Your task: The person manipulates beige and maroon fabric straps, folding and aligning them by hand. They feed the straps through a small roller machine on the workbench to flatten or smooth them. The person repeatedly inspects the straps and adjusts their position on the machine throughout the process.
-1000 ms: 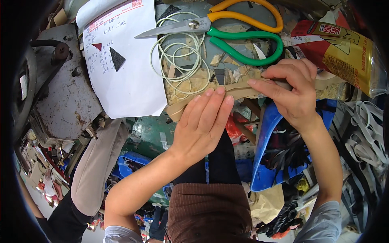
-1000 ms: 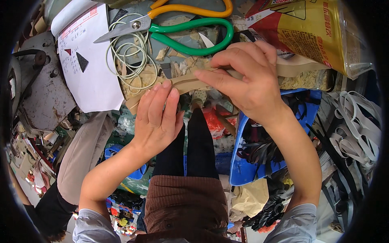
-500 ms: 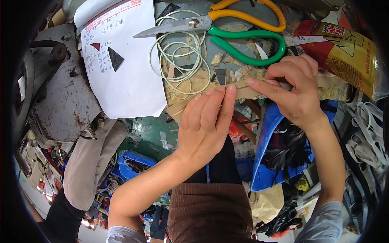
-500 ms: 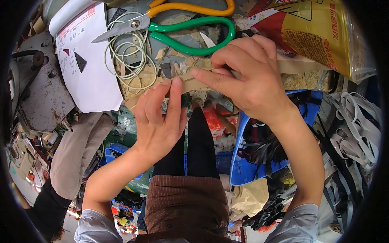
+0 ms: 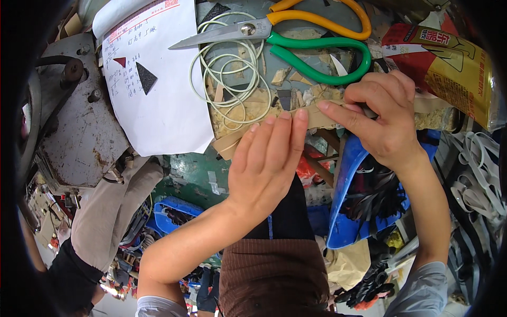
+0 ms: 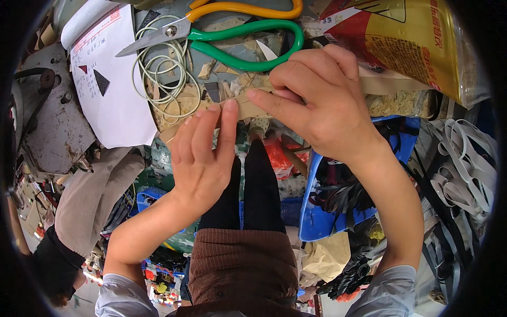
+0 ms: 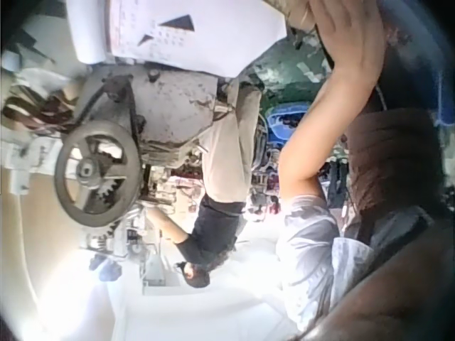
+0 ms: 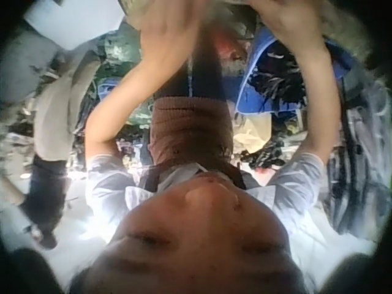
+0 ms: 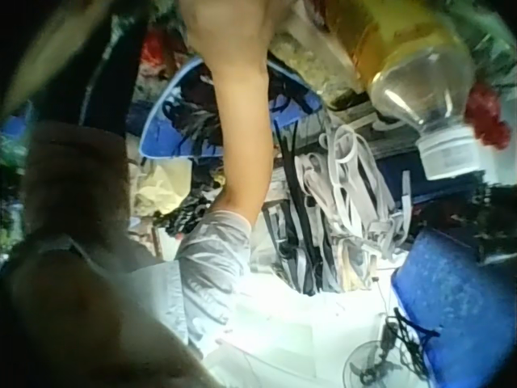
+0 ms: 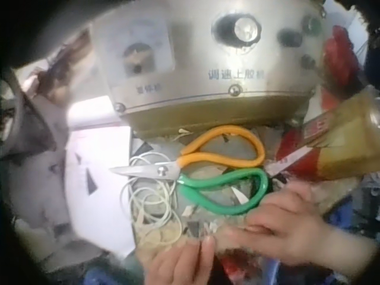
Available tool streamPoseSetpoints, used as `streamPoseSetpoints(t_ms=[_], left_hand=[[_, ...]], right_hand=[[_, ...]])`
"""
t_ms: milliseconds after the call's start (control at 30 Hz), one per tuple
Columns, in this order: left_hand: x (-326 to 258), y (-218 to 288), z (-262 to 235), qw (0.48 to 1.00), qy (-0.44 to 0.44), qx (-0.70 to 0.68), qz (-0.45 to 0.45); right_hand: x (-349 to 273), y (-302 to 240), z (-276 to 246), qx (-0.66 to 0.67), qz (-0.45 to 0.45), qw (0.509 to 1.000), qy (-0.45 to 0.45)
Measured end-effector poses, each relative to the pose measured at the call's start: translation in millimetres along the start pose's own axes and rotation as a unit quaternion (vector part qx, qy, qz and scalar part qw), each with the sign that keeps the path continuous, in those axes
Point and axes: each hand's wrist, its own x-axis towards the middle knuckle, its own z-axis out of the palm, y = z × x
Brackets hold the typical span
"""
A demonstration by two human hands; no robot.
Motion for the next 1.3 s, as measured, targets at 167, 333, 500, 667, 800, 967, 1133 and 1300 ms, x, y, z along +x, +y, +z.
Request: streamPoseSetpoints(t_ms=[167, 333, 500, 667, 800, 967, 1133, 1300], left_hand=[[11.8, 5.8, -22.5, 0.990, -0.116, -0.066, -0.035], [5.4, 8.3, -19.2, 0.963, 0.066, -0.260, -0.025], [-17.1, -5.6, 34.2, 0.950, 0.153, -0.272, -0.018], [-18.2, -13.0, 31.1, 0.952, 0.124, -0.280, -0.001], [-18.8, -16.6, 30.7, 0.954, 0.120, -0.273, 0.014], [-19.9, -17.7, 26.0, 0.964, 0.091, -0.250, 0.028], [-16.9, -17.8, 17.4, 0.978, 0.056, -0.197, 0.040], [-14.9, -17.0, 14.5, 0.983, 0.033, -0.174, 0.049]], right_hand=[[4.4, -12.0, -2.9, 0.006, 0.025, 1.000, -0.017], [13.5, -43.4, 33.2, 0.082, 0.044, 0.993, 0.066], [21.4, -43.3, 35.8, 0.069, 0.040, 0.994, 0.078], [7.9, -14.2, 14.9, 0.059, 0.030, 0.998, 0.020], [10.9, -8.3, 2.3, 0.069, -0.010, 0.998, -0.007], [9.8, -7.6, -0.5, 0.026, -0.032, 0.999, -0.009], [8.0, -8.2, 4.7, 0.021, -0.033, 0.999, 0.011], [7.8, -7.9, 5.1, 0.017, -0.035, 0.999, 0.011]])
